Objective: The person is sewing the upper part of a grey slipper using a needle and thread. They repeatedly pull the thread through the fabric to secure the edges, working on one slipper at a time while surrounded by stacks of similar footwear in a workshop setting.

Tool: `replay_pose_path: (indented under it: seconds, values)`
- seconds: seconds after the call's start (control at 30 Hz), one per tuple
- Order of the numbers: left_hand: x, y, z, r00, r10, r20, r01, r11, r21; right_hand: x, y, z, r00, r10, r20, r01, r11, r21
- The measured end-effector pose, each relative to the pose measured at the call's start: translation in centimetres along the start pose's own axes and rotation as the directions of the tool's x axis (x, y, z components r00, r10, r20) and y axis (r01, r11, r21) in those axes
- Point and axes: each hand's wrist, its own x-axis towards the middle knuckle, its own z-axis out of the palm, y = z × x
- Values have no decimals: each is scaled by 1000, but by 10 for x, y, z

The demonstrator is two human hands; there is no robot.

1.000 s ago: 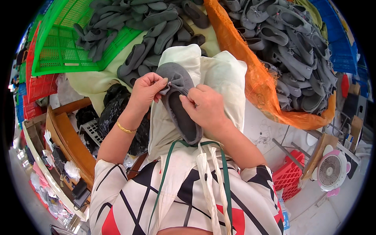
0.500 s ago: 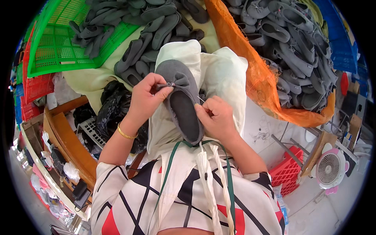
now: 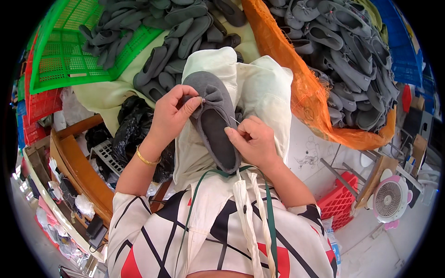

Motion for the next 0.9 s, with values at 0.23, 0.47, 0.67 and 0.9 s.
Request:
replay_pose_path:
  seconds: [0.23,0.47,0.67,0.9]
  values:
    - [9,-9,11,994,12,-111,-1,995,98,-4,-9,1,1000,-27,15,27,999,26]
    - [6,-15,11,996,22,-86,-12,993,114,-26,-15,-2,1000,16,-9,-15,994,106]
    - [6,21,5,880,467,-92,-344,758,554,-16,-28,-5,998,-64,1,63,993,96]
    - [8,42,22,988,93,125,-155,659,736,-21,-23,9,983,-183,-7,183,982,46]
